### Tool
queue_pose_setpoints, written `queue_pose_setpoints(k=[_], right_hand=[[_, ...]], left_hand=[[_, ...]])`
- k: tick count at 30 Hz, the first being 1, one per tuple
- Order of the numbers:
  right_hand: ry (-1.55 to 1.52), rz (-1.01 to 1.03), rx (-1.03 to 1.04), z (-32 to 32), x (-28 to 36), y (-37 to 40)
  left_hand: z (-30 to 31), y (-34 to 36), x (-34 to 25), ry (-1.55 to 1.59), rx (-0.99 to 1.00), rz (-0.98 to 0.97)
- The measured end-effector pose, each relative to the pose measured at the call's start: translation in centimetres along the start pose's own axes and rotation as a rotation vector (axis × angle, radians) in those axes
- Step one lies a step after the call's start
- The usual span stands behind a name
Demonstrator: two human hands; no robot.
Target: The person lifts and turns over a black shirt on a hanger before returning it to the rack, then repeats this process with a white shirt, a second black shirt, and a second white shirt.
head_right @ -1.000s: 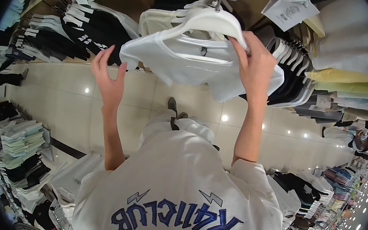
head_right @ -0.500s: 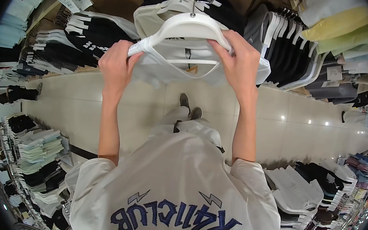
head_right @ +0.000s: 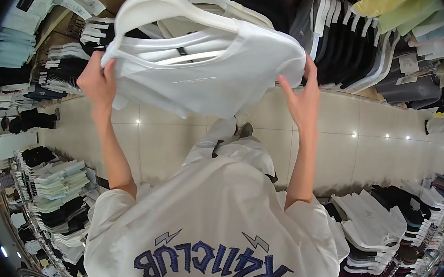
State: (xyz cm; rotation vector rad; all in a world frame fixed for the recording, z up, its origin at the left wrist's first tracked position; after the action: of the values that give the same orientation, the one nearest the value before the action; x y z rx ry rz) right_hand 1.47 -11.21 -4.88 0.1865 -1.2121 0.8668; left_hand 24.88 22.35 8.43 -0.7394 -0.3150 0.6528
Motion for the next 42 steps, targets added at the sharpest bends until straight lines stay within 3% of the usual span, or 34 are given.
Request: queue_pose_setpoints(k=[10, 13, 15, 21, 25, 27, 30, 35, 37, 42], right_hand=[[-0.331, -0.174, -0.054, -1.2, -2.8, 2.3], [-0.301, -0.230, -0.179, 0.2, -3.0, 1.9], [-0.525, -0.380, -0.297, 0.8, -4.3, 2.0], [-0.760, -0.358, -0.177, 1.1, -4.5, 1.7], [-0.863, -0.364, -0.210, 1.2, -4.3, 1.2], [-0.713, -0.270, -0.185, 2.0, -4.0, 0.4], [-0.484, -0.286, -0.202, 3.3, -4.4, 0.6], [-0.465, -0.321, -0.232, 3.4, -4.6, 0.7], [-0.710, -0.305, -0.347, 2.7, -4.3, 0.6], [-1.040, -0.299, -0.324, 0.6, -4.8, -0.2]], left_hand=[[2.3, -0.4, 1.2, 0.132, -0.054, 0.224], [2.2, -1.0, 1.5, 0.074, -0.051, 0.218], [2.1, -1.5, 1.3, 0.068, -0.043, 0.239], [1.9, -2.7, 2.0, 0.005, -0.045, 0.215], [1.8, -2.7, 2.2, 0.004, -0.048, 0.269], [1.6, -2.4, 2.4, 0.013, -0.054, 0.278], [1.0, -1.8, 2.6, 0.018, -0.091, 0.243], [0.7, -1.9, 3.3, -0.003, -0.025, 0.297], [0.6, -2.1, 3.3, 0.019, -0.029, 0.287], [0.5, -2.8, 2.3, 0.135, -0.038, 0.287]])
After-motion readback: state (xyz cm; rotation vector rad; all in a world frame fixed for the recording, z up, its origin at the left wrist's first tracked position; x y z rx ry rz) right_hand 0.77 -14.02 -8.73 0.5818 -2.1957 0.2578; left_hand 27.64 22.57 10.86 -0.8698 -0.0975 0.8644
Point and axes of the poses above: each hand's wrist, its own y-axis away from the middle knuckle, its own z-axis out of the back of the hand, x = y × z, the point moved 4 cm from there along -y, towards the middle knuckle
